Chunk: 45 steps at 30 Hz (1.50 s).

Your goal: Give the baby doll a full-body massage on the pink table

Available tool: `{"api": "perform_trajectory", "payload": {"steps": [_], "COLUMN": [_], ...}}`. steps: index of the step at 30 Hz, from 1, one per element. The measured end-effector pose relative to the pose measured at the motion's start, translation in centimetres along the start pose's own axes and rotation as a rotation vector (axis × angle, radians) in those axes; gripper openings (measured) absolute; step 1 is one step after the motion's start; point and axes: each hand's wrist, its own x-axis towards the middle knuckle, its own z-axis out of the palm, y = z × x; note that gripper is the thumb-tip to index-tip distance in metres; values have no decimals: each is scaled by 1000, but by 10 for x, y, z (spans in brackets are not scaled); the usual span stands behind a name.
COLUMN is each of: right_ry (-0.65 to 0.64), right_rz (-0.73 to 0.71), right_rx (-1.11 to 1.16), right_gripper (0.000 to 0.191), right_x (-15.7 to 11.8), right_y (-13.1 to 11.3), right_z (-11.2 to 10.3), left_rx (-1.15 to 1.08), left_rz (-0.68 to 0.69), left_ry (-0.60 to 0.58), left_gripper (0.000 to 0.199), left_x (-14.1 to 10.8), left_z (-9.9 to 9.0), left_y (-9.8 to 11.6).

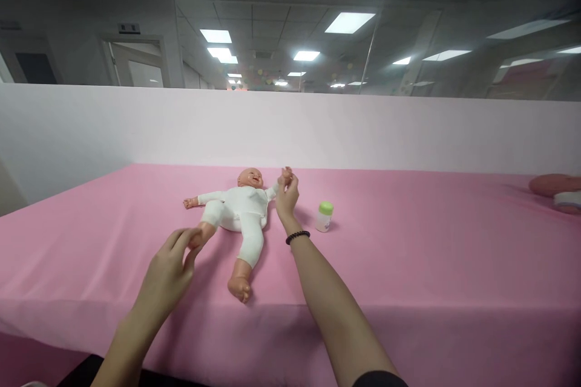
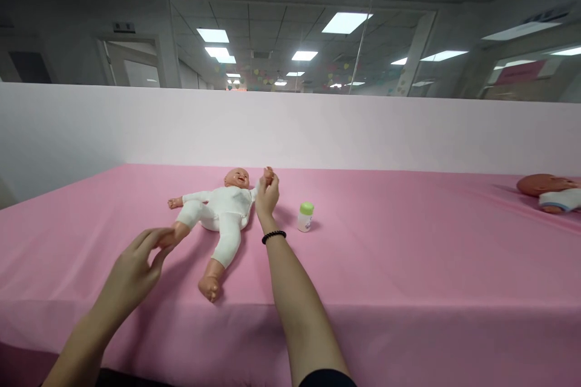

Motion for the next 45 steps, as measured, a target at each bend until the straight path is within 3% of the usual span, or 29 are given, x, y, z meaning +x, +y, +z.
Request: {"api": "perform_trajectory", "payload": {"steps": [4, 7, 9, 11, 14, 18, 20, 25, 28, 31, 35, 41, 45], "right_ry": [310, 384, 381, 364, 278, -18, -175, -505, -685, -725, -594, -42, 224], "right_rz": [484, 840, 932, 864, 590, 97, -61, -327, -483, -503, -357, 85, 449], "right_rx": [50, 8, -23, -16, 25, -32, -108, -360, -429, -446, -340, -20, -22], "right_gripper": [40, 38, 37, 38, 40, 41, 41, 41, 37, 36, 39, 40, 39], "right_x": [14, 19, 21, 22, 19, 2, -11, -31, -33, -32, -27, 1, 22], "right_y": [19, 33, 36, 33, 19, -1, -8, -8, -3, 1, -3, -5, 14], "right_z": [-12, -23, -28, -29, -20, -1, 8, 18, 19, 19, 18, 6, -10], "left_rx": [-5, -48, -65, -72, -57, -7, 7, 3, 31, 59, 0, -60, -84], "left_rz": [-64, -114, -141, -153, -132, -62, -39, 46, 75, 51, 50, -57, -151], "left_ry": [-22, -62, -76, -78, -53, -1, -30, -136, -188, -183, -128, -91, -174], "left_gripper": [23, 24, 26, 26, 26, 26, 25, 28, 32, 35, 28, 15, 17], "left_x": [-42, -57, -60, -57, -41, 1, 27, 78, 88, 87, 77, 23, -20], "left_z": [-12, -6, -1, 0, -3, -8, -5, 31, 57, 68, 50, 3, -8], "left_y": [-21, -34, -37, -35, -25, -15, -12, -6, -2, 0, 0, 3, 3]}}
